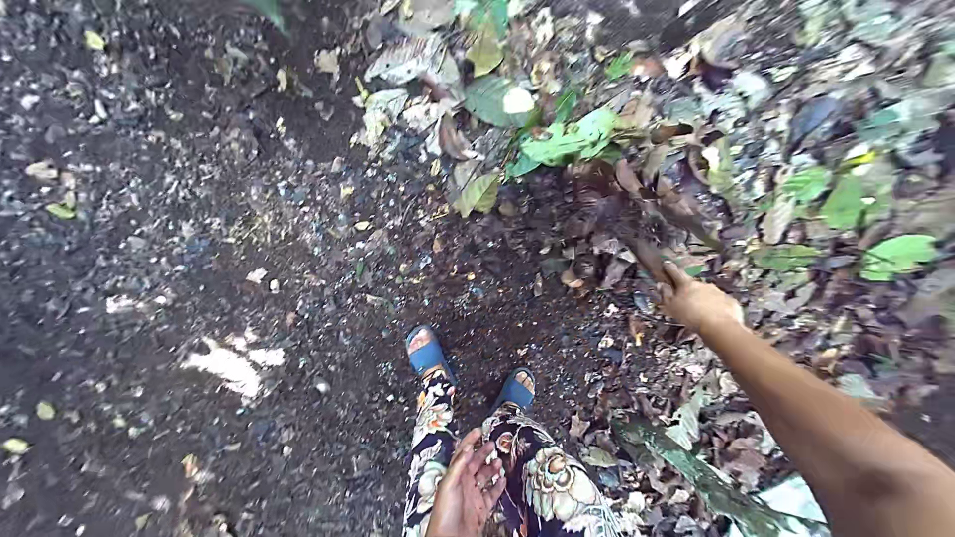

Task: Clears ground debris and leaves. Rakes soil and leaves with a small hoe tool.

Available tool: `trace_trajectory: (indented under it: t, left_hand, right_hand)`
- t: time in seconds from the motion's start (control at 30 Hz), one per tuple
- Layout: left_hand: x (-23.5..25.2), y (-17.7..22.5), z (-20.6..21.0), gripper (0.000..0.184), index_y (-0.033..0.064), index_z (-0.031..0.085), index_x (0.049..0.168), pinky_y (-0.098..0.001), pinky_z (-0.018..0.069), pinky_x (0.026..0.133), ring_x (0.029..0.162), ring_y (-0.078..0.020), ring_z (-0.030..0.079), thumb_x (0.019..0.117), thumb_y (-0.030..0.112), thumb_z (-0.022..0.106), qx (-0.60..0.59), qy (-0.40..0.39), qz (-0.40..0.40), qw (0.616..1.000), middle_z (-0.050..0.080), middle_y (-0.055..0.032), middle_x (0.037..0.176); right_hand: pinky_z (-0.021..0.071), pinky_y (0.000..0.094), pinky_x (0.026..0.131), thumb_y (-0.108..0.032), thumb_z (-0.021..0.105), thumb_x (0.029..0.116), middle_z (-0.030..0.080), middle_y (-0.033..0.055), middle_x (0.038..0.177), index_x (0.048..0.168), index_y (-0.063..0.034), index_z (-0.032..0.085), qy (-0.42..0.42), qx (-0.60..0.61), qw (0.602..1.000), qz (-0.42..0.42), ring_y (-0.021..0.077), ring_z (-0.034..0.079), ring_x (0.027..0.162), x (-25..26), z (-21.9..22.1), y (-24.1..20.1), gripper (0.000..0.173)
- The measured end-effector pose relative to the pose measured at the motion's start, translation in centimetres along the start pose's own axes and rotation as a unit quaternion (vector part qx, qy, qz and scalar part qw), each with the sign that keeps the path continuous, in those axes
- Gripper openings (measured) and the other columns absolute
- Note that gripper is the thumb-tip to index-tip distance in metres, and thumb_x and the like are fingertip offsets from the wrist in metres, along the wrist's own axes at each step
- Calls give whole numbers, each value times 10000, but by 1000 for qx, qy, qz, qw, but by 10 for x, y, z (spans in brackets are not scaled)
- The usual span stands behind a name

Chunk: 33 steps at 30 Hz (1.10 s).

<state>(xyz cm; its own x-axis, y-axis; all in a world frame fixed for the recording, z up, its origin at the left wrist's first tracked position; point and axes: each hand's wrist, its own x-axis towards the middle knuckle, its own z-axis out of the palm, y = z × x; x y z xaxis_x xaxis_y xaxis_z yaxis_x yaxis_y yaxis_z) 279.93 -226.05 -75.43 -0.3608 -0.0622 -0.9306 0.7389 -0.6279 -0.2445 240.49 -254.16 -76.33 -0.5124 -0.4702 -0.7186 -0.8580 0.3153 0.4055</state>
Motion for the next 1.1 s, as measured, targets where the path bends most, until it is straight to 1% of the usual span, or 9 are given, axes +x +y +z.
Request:
trace_trajectory:
  t: [0.2,0.37,0.43,0.53,0.67,0.77,0.87,0.97,1.1]
  left_hand:
    - [10,0,7,399,181,547,1419,-436,593,856,968,-244,726,1104,313,340,32,-11,28,999,727,-85,1179]
    - [16,-14,19,404,194,548,1430,-436,595,855,993,-258,727,1088,330,382,3,0,61,998,720,-99,1222]
    - [20,-28,24,407,185,537,1438,-446,592,879,1022,-271,721,1086,332,393,0,7,69,998,709,-109,1242]
    - [30,-46,35,410,181,540,1440,-442,590,877,1010,-268,720,1077,329,416,-1,21,77,997,709,-115,1235]
    - [43,-69,52,399,159,534,1436,-440,600,845,972,-268,722,1075,303,444,23,63,78,995,699,-133,1228]
    - [47,-80,63,388,151,537,1426,-442,607,830,960,-275,726,1080,292,430,39,94,78,992,703,-142,1211]
    - [50,-86,70,384,143,547,1418,-446,607,815,956,-280,728,1094,283,397,53,116,78,989,706,-143,1206]
    - [55,-92,70,388,138,524,1432,-435,604,811,972,-271,720,1099,287,392,75,130,75,986,687,-135,1236]
    - [59,-99,68,394,145,531,1437,-445,600,835,1004,-280,715,1096,297,407,87,140,74,984,683,-139,1250]
  right_hand:
    - [494,709,918,-469,531,1051,679,236,1251,1636,-386,237,-24,144,966,-214,477,662,1095,-33,9,-118,660]
    - [524,670,862,-461,438,1082,667,209,1279,1612,-468,262,-5,100,910,-403,438,673,1075,6,23,-279,558]
    - [507,675,893,-417,438,1088,672,212,1279,1615,-444,272,-5,79,910,-407,444,659,1121,28,17,-296,554]
    - [491,707,903,-415,479,1068,683,203,1264,1600,-517,237,-1,48,930,-364,458,649,1135,83,24,-225,594]
    - [488,733,819,-448,463,1071,685,254,1193,1590,-577,151,11,11,971,-239,511,652,1049,146,45,-10,620]
    - [451,791,800,-474,464,1072,676,326,1155,1618,-499,170,-5,51,996,-78,583,632,1027,163,65,154,621]
    - [378,805,974,-441,432,1089,581,366,1335,1630,-300,279,-21,139,988,62,602,535,1237,144,72,262,579]
    - [385,761,1017,-476,408,1092,552,373,1375,1655,-210,218,2,187,980,70,590,529,1263,92,84,283,651]
    - [464,742,933,-502,399,1089,644,321,1268,1661,-301,187,-61,188,975,-104,552,639,1102,37,94,178,642]
